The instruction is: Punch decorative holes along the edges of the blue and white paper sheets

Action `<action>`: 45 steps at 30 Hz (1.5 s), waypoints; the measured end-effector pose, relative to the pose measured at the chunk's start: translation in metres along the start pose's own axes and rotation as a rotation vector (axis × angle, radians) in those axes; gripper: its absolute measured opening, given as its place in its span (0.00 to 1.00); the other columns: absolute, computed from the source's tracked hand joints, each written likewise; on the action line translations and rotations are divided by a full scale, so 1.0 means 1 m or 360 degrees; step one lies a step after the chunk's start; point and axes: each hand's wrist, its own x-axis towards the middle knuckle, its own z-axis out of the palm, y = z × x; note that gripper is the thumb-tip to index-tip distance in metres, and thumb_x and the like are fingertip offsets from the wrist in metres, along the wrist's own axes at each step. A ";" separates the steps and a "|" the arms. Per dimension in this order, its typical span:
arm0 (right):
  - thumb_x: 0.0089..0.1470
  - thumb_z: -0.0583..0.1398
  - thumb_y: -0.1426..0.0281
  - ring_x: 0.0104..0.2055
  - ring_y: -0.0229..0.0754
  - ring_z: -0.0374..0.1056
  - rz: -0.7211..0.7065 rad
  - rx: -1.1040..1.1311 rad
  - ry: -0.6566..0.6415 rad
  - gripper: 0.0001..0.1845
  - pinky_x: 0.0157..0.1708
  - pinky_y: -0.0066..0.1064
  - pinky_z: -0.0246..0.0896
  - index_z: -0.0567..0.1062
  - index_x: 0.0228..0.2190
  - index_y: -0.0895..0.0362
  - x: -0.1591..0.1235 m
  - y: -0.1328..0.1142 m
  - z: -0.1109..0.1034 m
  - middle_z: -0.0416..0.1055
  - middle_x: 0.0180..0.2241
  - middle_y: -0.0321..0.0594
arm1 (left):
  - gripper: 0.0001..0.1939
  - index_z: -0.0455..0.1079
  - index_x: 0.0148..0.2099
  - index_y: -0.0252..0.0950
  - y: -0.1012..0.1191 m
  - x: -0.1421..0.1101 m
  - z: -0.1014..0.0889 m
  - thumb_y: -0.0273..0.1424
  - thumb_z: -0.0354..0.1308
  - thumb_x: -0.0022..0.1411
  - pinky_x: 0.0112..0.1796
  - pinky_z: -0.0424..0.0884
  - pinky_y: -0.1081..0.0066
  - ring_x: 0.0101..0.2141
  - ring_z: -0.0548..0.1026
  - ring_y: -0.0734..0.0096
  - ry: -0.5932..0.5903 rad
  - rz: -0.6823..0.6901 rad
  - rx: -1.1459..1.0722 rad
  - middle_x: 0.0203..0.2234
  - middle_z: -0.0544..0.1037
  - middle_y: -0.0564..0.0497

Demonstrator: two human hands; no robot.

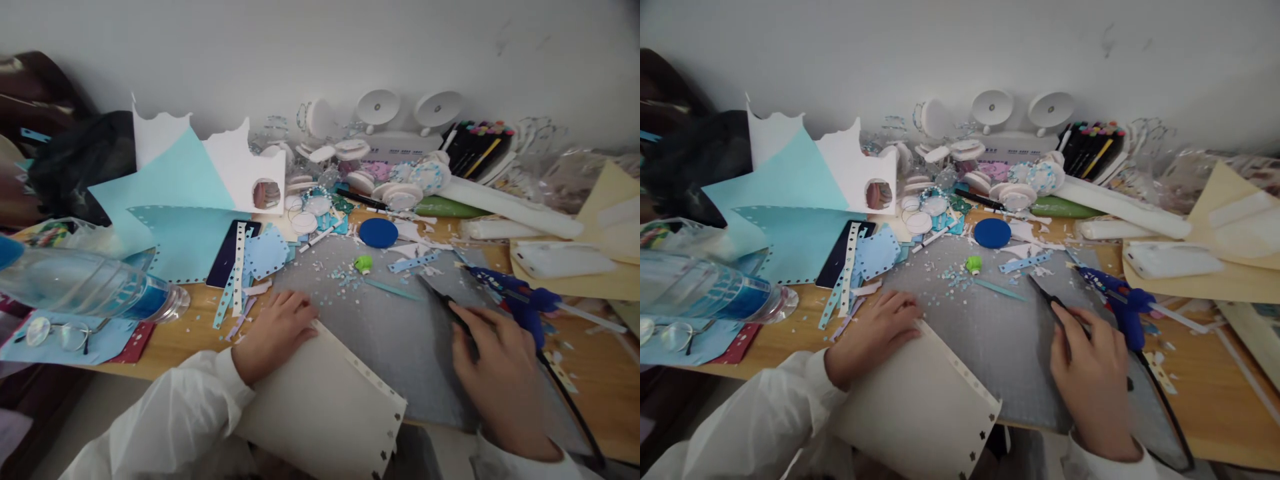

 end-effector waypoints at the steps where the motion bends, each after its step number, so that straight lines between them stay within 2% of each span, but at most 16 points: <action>1: 0.60 0.51 0.66 0.46 0.54 0.66 0.0023 0.0103 -0.0033 0.19 0.48 0.48 0.60 0.73 0.47 0.61 0.000 -0.004 -0.003 0.68 0.43 0.53 | 0.07 0.71 0.43 0.38 -0.002 0.002 -0.001 0.31 0.59 0.61 0.45 0.66 0.59 0.45 0.69 0.59 0.0000 0.0036 -0.0011 0.44 0.73 0.47; 5: 0.59 0.53 0.63 0.42 0.48 0.70 0.0199 0.0619 -0.0377 0.16 0.44 0.40 0.66 0.73 0.44 0.55 -0.006 -0.018 -0.018 0.71 0.42 0.47 | 0.04 0.70 0.40 0.37 -0.009 0.006 -0.002 0.31 0.58 0.62 0.41 0.65 0.62 0.40 0.70 0.61 -0.0001 0.0132 -0.0038 0.39 0.74 0.49; 9: 0.56 0.56 0.57 0.36 0.44 0.73 0.0603 0.1099 -0.1066 0.18 0.36 0.33 0.71 0.74 0.44 0.52 -0.024 -0.031 -0.028 0.76 0.37 0.43 | 0.04 0.70 0.39 0.36 -0.012 0.007 0.004 0.30 0.56 0.64 0.40 0.65 0.65 0.39 0.72 0.64 0.0071 0.0156 -0.0072 0.37 0.75 0.49; 11: 0.55 0.56 0.54 0.34 0.43 0.73 0.0869 0.1324 -0.1314 0.21 0.34 0.31 0.71 0.74 0.44 0.53 -0.032 -0.041 -0.031 0.76 0.33 0.42 | 0.06 0.70 0.41 0.36 -0.012 0.009 0.009 0.30 0.53 0.66 0.40 0.65 0.65 0.38 0.72 0.64 0.0130 0.0157 -0.0054 0.37 0.75 0.48; 13: 0.54 0.56 0.54 0.30 0.41 0.72 0.1017 0.1486 -0.1424 0.22 0.31 0.29 0.69 0.74 0.44 0.54 -0.036 -0.051 -0.031 0.75 0.29 0.40 | 0.08 0.70 0.42 0.35 -0.012 0.010 0.015 0.30 0.51 0.68 0.40 0.65 0.65 0.38 0.72 0.63 0.0187 0.0181 -0.0023 0.37 0.76 0.48; 16: 0.51 0.59 0.57 0.25 0.38 0.69 0.1037 0.1545 -0.1511 0.19 0.25 0.26 0.64 0.74 0.41 0.54 -0.034 -0.062 -0.027 0.72 0.26 0.35 | 0.09 0.71 0.40 0.36 -0.010 0.010 0.017 0.29 0.49 0.68 0.39 0.66 0.65 0.36 0.72 0.64 0.0299 0.0154 -0.0072 0.34 0.76 0.48; 19: 0.51 0.59 0.58 0.23 0.35 0.66 0.1048 0.1560 -0.1592 0.15 0.22 0.24 0.60 0.75 0.34 0.55 -0.027 -0.066 -0.022 0.69 0.24 0.33 | 0.07 0.70 0.37 0.36 -0.013 0.006 0.008 0.27 0.51 0.65 0.35 0.66 0.69 0.31 0.71 0.69 0.0560 -0.0112 -0.0376 0.30 0.74 0.51; 21: 0.51 0.58 0.57 0.21 0.34 0.65 0.1096 0.1612 -0.1668 0.15 0.20 0.23 0.57 0.74 0.32 0.56 -0.022 -0.066 -0.019 0.67 0.23 0.32 | 0.03 0.68 0.38 0.36 -0.020 0.003 -0.003 0.28 0.53 0.63 0.30 0.66 0.73 0.26 0.69 0.74 0.0871 -0.0438 -0.0668 0.27 0.72 0.53; 23: 0.50 0.59 0.56 0.19 0.32 0.63 0.1145 0.1661 -0.1728 0.16 0.17 0.22 0.54 0.74 0.32 0.56 -0.019 -0.065 -0.018 0.66 0.22 0.31 | 0.07 0.67 0.43 0.36 -0.029 0.000 -0.015 0.30 0.54 0.62 0.26 0.64 0.76 0.23 0.67 0.77 0.1191 -0.0729 -0.0889 0.25 0.69 0.55; 25: 0.49 0.59 0.56 0.18 0.31 0.62 0.1163 0.1690 -0.1757 0.16 0.15 0.22 0.52 0.74 0.32 0.56 -0.018 -0.064 -0.017 0.64 0.22 0.30 | 0.10 0.66 0.45 0.36 -0.040 -0.002 -0.024 0.31 0.56 0.61 0.25 0.63 0.77 0.23 0.66 0.77 0.1389 -0.0838 -0.0883 0.25 0.67 0.56; 26: 0.49 0.59 0.56 0.18 0.31 0.61 0.1170 0.1704 -0.1761 0.16 0.15 0.22 0.52 0.74 0.32 0.56 -0.017 -0.064 -0.017 0.64 0.21 0.30 | 0.11 0.66 0.46 0.36 -0.045 -0.003 -0.026 0.31 0.56 0.61 0.24 0.63 0.77 0.23 0.65 0.77 0.1406 -0.0864 -0.0815 0.24 0.67 0.57; 30: 0.49 0.59 0.56 0.17 0.31 0.61 0.1168 0.1736 -0.1766 0.15 0.15 0.22 0.51 0.73 0.32 0.56 -0.018 -0.063 -0.016 0.63 0.21 0.29 | 0.11 0.67 0.46 0.36 -0.061 -0.003 -0.026 0.34 0.54 0.62 0.31 0.68 0.70 0.26 0.70 0.72 0.1178 -0.0927 -0.0247 0.26 0.70 0.53; 32: 0.49 0.59 0.56 0.18 0.31 0.62 0.1159 0.1738 -0.1766 0.16 0.15 0.22 0.51 0.73 0.32 0.56 -0.020 -0.063 -0.016 0.64 0.21 0.30 | 0.15 0.66 0.49 0.34 -0.067 -0.002 -0.022 0.37 0.51 0.63 0.40 0.70 0.62 0.37 0.73 0.61 0.1062 -0.0899 0.0040 0.35 0.74 0.45; 35: 0.50 0.58 0.55 0.18 0.32 0.62 0.1159 0.1720 -0.1757 0.17 0.15 0.22 0.51 0.73 0.33 0.56 -0.022 -0.062 -0.015 0.64 0.22 0.30 | 0.22 0.63 0.54 0.30 -0.076 0.000 -0.014 0.40 0.46 0.66 0.53 0.63 0.51 0.54 0.67 0.48 0.0853 -0.0792 0.0239 0.49 0.71 0.35; 41: 0.49 0.59 0.55 0.18 0.31 0.61 0.1160 0.1743 -0.1722 0.18 0.15 0.21 0.50 0.73 0.33 0.56 -0.021 -0.064 -0.015 0.62 0.21 0.30 | 0.24 0.58 0.61 0.32 -0.081 0.004 0.000 0.39 0.42 0.69 0.61 0.53 0.52 0.63 0.55 0.54 0.0535 -0.0571 0.0272 0.61 0.62 0.39; 45: 0.49 0.59 0.54 0.18 0.31 0.62 0.1158 0.1732 -0.1699 0.18 0.16 0.22 0.53 0.73 0.32 0.56 -0.020 -0.065 -0.017 0.63 0.21 0.30 | 0.28 0.52 0.65 0.28 -0.077 0.010 0.000 0.40 0.41 0.69 0.61 0.51 0.50 0.65 0.50 0.53 0.0533 -0.0521 0.0267 0.65 0.54 0.35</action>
